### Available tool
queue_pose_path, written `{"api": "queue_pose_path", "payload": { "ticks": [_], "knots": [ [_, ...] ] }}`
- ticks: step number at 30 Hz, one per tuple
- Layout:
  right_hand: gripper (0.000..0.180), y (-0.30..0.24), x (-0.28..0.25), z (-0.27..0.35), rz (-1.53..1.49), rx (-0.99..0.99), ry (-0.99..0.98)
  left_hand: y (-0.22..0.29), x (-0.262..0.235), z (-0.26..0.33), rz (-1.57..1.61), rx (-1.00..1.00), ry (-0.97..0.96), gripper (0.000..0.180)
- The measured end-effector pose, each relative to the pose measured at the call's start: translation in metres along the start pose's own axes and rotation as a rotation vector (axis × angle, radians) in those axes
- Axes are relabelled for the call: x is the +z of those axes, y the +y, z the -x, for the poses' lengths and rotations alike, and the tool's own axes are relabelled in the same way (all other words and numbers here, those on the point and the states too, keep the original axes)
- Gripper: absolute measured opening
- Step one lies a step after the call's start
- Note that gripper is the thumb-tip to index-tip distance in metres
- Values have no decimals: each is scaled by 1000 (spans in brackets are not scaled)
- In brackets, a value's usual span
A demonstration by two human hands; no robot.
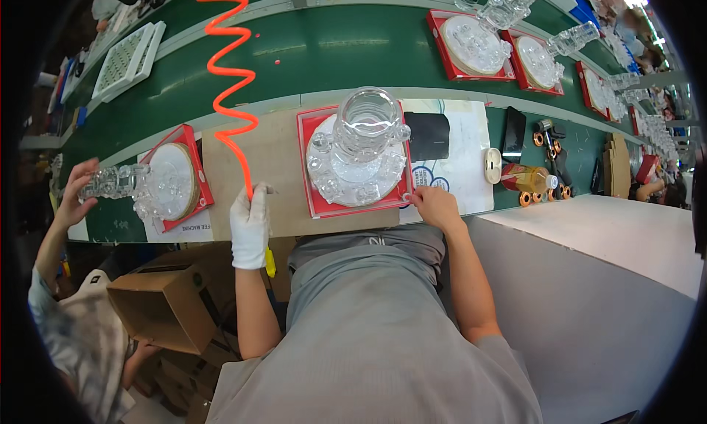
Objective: The person cleans acrylic hookahs by blowing debris off the components with an air blow gun and positioning the pieces onto packaging trays by hand.
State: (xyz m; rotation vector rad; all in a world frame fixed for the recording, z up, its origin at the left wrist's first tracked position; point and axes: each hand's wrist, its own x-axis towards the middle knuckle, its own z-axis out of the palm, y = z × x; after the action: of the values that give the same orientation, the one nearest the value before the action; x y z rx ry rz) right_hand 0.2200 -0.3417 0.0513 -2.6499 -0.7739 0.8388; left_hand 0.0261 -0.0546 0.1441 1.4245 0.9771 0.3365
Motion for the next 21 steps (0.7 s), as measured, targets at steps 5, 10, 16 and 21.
{"api": "queue_pose_path", "payload": {
  "ticks": [5,10,16,21],
  "knots": [
    [28,3,-14,-13,6,-24,-110,-49,-8,-27,-33,-74,14,26],
    [21,23,-9,-14,-468,-82,-161,-69,-18,-42,3,-98,17,27],
    [17,29,-1,-13,-661,-119,-100,-67,-17,-58,-9,-136,6,28],
    [16,6,-14,-3,-376,-134,57,-64,-17,-63,-4,-164,4,27]
  ]
}}
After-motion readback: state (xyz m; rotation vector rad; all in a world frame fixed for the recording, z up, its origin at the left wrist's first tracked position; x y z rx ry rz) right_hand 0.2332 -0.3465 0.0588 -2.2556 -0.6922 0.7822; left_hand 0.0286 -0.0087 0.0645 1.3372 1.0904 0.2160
